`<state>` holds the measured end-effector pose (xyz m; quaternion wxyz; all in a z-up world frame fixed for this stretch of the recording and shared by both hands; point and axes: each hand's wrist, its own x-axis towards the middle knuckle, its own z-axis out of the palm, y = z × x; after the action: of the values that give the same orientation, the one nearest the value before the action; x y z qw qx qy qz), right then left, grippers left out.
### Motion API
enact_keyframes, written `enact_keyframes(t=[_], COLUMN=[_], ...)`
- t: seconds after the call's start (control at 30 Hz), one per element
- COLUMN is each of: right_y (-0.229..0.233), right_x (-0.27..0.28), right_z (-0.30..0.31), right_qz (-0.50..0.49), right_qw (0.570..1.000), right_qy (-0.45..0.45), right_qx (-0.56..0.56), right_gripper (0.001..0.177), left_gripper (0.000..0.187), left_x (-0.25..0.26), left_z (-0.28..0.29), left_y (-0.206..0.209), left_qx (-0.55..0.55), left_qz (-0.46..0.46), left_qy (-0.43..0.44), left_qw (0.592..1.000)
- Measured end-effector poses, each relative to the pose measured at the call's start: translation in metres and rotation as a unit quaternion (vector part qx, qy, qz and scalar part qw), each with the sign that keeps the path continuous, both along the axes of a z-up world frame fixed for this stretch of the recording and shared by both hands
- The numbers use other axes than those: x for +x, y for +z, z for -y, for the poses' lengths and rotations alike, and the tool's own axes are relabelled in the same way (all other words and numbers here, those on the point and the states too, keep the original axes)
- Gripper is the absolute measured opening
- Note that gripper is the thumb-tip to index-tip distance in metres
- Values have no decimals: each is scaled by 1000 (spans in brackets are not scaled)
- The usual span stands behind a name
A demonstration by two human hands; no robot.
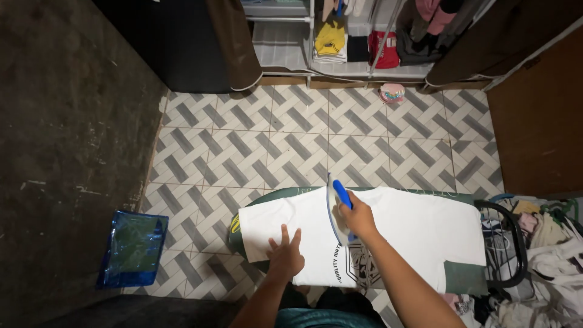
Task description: Ironing a white t-shirt on an ironing board and putting it on a hanger.
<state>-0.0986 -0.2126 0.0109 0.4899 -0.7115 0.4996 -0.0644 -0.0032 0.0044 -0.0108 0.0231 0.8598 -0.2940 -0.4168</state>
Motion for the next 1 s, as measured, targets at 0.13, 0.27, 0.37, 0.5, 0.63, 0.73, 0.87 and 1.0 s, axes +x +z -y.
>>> enact_keyframes(t=[0.13,0.27,0.37,0.5,0.63,0.73,0.87,1.0], right_y=[-11,-30,-31,-5,-10,-9,-10,-44], right_x=[-49,-68,-26,44,25,-21,-50,-9], right_z=[-29,-64,-52,-20,-29,-68,-107,-84], right_qz=[-70,-22,24,25,16,-19,-95,20], right_qw=[992,996,997,999,999,998,995,988], right_qy=[89,71,35,-31,-6,48,40,66], right_qx=[-48,-55,-71,0,-32,-40,8,-137], right_gripper=[58,59,55,53,53,52,62,53], left_gripper=[78,81,85,89,86,81,76,74], left_x=[11,21,26,28,33,38,40,41], left_z=[6,0,2,1,-8,-18,-23,-27], left_y=[18,34,44,50,21,-18,-22,-32], left_qx=[-5,-3,2,14,5,-32,-55,-72], left_qz=[0,-42,-57,-67,-61,-50,-48,-38], left_qy=[-8,2,3,10,7,0,3,-4], left_qw=[1000,999,998,998,998,998,997,997])
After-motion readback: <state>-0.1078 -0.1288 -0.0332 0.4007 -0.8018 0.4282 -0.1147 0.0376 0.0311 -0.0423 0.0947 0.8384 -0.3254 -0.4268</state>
